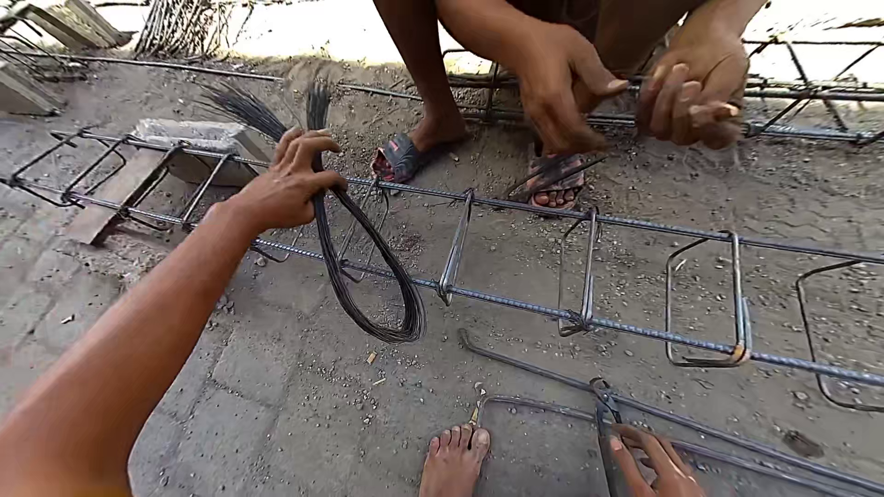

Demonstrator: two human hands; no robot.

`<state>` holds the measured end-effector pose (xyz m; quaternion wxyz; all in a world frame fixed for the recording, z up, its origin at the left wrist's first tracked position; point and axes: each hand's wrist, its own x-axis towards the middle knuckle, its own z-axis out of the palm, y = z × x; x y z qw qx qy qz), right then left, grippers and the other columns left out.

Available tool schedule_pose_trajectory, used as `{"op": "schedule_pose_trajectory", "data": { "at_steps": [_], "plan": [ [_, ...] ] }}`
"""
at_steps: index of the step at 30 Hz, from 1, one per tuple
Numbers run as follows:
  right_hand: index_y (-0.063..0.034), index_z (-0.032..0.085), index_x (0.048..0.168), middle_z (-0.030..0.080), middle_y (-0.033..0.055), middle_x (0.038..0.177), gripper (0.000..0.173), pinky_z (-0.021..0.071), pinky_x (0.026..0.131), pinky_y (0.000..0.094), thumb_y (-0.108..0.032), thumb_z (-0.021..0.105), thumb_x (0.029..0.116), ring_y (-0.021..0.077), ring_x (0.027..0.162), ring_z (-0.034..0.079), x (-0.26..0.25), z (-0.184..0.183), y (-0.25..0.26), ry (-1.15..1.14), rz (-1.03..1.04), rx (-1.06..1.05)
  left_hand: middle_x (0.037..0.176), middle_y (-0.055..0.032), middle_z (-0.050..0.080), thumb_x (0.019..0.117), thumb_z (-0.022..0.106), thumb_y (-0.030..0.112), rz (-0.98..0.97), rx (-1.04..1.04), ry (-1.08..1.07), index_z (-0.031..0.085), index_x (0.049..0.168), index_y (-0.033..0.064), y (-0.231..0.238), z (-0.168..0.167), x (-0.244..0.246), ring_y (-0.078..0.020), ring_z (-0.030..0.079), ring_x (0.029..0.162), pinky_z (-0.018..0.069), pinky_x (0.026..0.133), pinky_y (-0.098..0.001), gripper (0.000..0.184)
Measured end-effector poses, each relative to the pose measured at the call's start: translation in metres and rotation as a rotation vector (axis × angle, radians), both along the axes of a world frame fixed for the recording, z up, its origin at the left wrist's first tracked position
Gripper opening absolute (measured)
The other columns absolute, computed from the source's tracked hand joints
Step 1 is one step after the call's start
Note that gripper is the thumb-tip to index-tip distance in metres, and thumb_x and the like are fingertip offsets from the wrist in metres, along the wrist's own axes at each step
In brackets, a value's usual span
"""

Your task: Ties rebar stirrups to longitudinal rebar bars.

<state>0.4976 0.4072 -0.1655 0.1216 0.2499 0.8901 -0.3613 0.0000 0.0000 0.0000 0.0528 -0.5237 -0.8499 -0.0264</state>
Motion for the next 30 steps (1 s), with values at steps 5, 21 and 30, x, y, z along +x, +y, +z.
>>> {"op": "schedule_pose_trajectory", "data": {
  "at_steps": [5, 21, 30],
  "plan": [
    [0.0044, 0.064, 0.128, 0.064, 0.03, 0.125, 0.044, 0.0534, 0.095, 0.0565, -0.031, 0.051, 0.1063, 0.0436, 0.112, 0.066, 0.007, 0.012, -0.002, -0.033, 0.097, -0.043, 0.161, -0.0239, 0.034, 0.0867, 0.057, -0.003, 0.005, 0.008, -0.064, 0.073, 0.115, 0.0143, 0.049, -0.031, -0.031, -0.0453, 0.017, 0.155, 0.0145, 0.126, -0.0592, 0.037],
    [-0.01, 0.064, 0.134, 0.069, 0.0134, 0.108, 0.04, 0.0571, 0.076, 0.0391, -0.033, 0.05, 0.1056, 0.0302, 0.094, 0.07, -0.185, 0.102, -0.142, 0.675, 0.859, 0.423, 0.163, -0.0269, 0.028, 0.0867, 0.072, 0.047, 1.051, 0.497, -0.503, 0.033, 0.155, -0.0015, 0.109, -0.099, -0.002, -0.041, 0.031, 0.15, 0.0288, 0.119, -0.0587, 0.092],
    [-0.0093, 0.069, 0.114, 0.067, 0.0168, 0.105, 0.022, 0.0563, 0.073, 0.0417, -0.017, 0.051, 0.1039, 0.0345, 0.094, 0.068, -0.208, 0.062, -0.149, 0.678, 0.843, 0.478, 0.164, -0.0138, 0.034, 0.0964, 0.056, 0.052, 1.01, 0.324, -0.501, 0.056, 0.143, 0.0074, 0.108, -0.098, -0.006, -0.0332, 0.017, 0.157, 0.0075, 0.123, -0.0662, 0.065]
  ]
}}
